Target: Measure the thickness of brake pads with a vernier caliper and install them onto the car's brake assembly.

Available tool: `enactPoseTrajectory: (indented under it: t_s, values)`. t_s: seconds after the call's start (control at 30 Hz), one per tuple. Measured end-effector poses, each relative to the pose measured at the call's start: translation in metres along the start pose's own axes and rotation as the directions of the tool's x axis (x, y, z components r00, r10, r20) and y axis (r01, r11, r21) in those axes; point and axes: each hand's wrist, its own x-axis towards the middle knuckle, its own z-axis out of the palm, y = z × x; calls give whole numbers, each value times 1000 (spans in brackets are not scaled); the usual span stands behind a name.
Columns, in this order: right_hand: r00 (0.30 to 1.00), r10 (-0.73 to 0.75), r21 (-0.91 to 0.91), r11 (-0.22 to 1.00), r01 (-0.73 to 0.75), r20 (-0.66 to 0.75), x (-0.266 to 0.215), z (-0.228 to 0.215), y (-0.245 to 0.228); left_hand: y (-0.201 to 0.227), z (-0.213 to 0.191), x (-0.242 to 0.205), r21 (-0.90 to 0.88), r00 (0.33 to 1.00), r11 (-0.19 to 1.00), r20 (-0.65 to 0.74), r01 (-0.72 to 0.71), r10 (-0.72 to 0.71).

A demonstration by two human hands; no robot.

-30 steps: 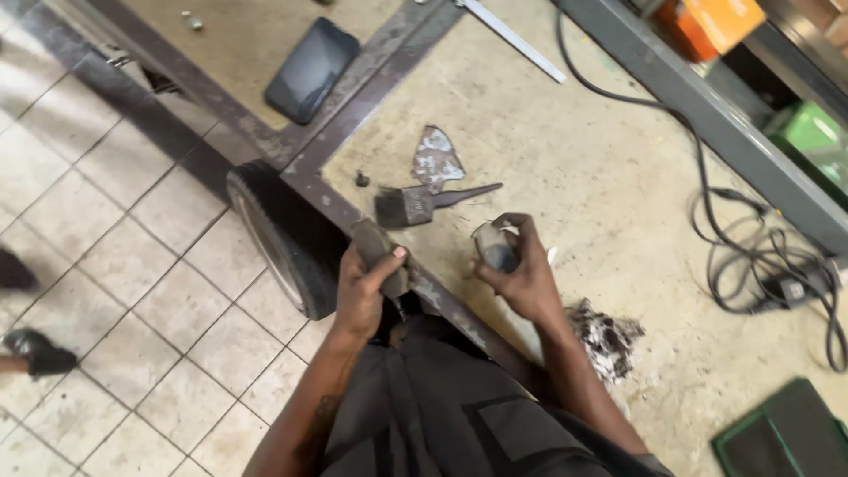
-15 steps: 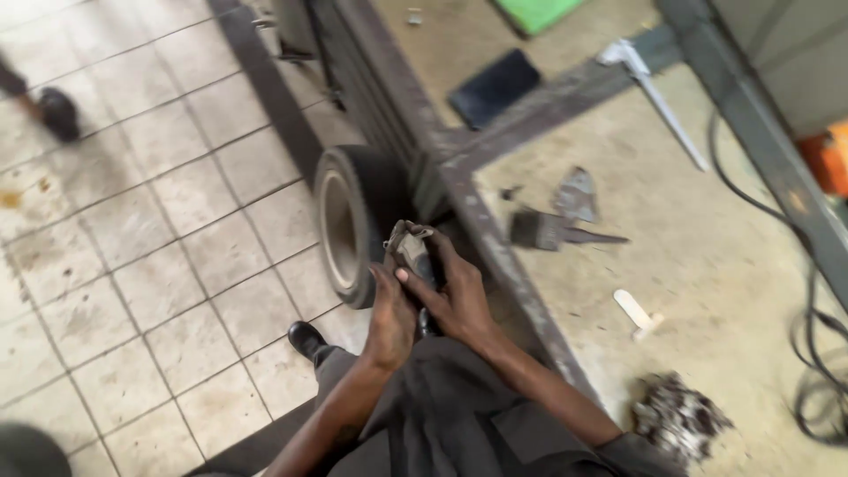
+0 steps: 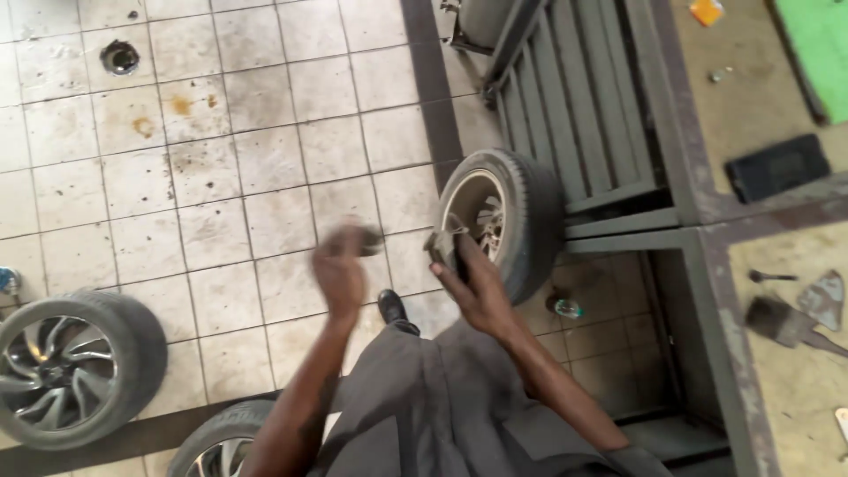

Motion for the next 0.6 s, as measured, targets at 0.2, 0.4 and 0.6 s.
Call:
enactPoseTrajectory:
  t_s: [0.2,0.4,0.6]
  values:
    - [879,450,606,659,-446,158,44,26,29,-13,-107,85,919,996,384,-71,89,-60]
    - [787,572,481,635,-604,232,103,45,13,-49,-13,86,-10,774,993,627,121,-88]
    - [998,50,10,999,-51,42,172,40,49,-16,62,155,-319,732,759,618,567,-287]
